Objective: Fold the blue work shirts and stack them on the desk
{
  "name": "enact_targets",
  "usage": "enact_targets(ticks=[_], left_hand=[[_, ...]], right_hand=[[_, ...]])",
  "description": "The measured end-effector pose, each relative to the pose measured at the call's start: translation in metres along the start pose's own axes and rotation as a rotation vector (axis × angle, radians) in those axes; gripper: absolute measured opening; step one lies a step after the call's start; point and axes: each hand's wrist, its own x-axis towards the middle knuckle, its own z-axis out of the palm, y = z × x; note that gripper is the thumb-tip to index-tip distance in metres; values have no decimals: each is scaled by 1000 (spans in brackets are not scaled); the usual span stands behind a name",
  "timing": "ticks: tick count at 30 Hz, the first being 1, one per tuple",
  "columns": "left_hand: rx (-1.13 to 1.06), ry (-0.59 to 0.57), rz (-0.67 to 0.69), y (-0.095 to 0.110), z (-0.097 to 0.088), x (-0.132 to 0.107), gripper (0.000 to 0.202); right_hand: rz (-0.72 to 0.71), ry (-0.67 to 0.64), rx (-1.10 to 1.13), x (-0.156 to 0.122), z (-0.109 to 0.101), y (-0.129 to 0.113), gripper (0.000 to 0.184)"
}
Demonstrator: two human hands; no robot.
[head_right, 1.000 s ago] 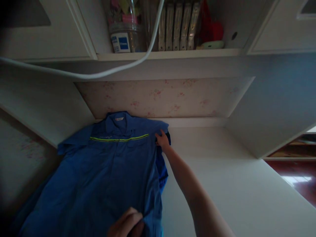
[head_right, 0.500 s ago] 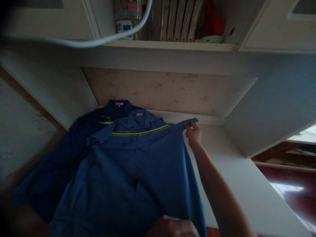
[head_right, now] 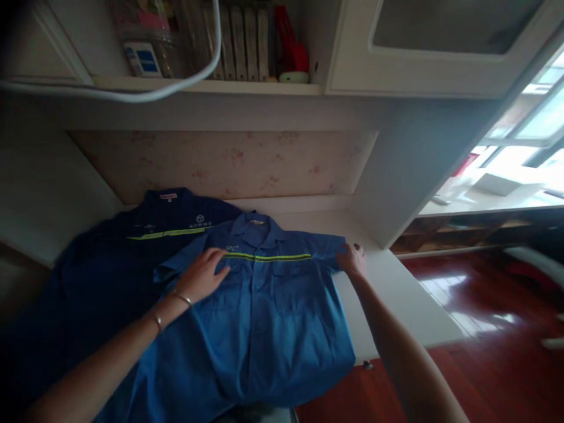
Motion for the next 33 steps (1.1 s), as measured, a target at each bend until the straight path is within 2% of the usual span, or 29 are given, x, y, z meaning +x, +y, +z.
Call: enact_targets(ticks=[1,2,4,6,8,11,14,17,19,21,23,25,28,30,33], left_hand=[[129,-40,-108,-28,3,13,47],[169,-51,-159,-54,8,23,50],[212,-91,-231,-95,16,32,52],[199,-145,-266,-126,22,33,47],[177,-199,-308,-153,24,30,43],[138,-229,-399,-187,20,29,44],[82,-172,-458,-197,16,29,50],[-26,-68,-345,-173,26,31,68],[-11,-59,-233,-150,39,32,77],[83,-92,-193,-136,50,33,69],[145,-112,-225,-136,57,33,59],[146,-139,-273,-151,57,34,56],[99,-182,-393,-195,46,37,53],[36,-146,-527,-231,33,41,50],[-61,-26,-672,-279,15,47,42]], right_hand=[[-54,39,-86,3,4,-12,39],[-125,38,-148,5,9,-25,40],[-295,-67,-179,8,24,-52,44],[-416,-204,-185,9,44,-71,48],[-433,-310,-244,11,66,-78,52],[-404,-408,-348,18,94,-70,54],[-426,-411,-397,31,109,-56,55],[-438,-399,-409,45,113,-50,57],[-410,-382,-397,51,113,-50,59],[-367,-369,-386,56,111,-49,61],[-341,-360,-396,61,108,-43,61],[-338,-343,-422,67,104,-32,60],[-326,-303,-450,76,95,-10,60],[-289,-280,-442,82,87,6,60],[-183,-201,-398,90,76,28,59]])
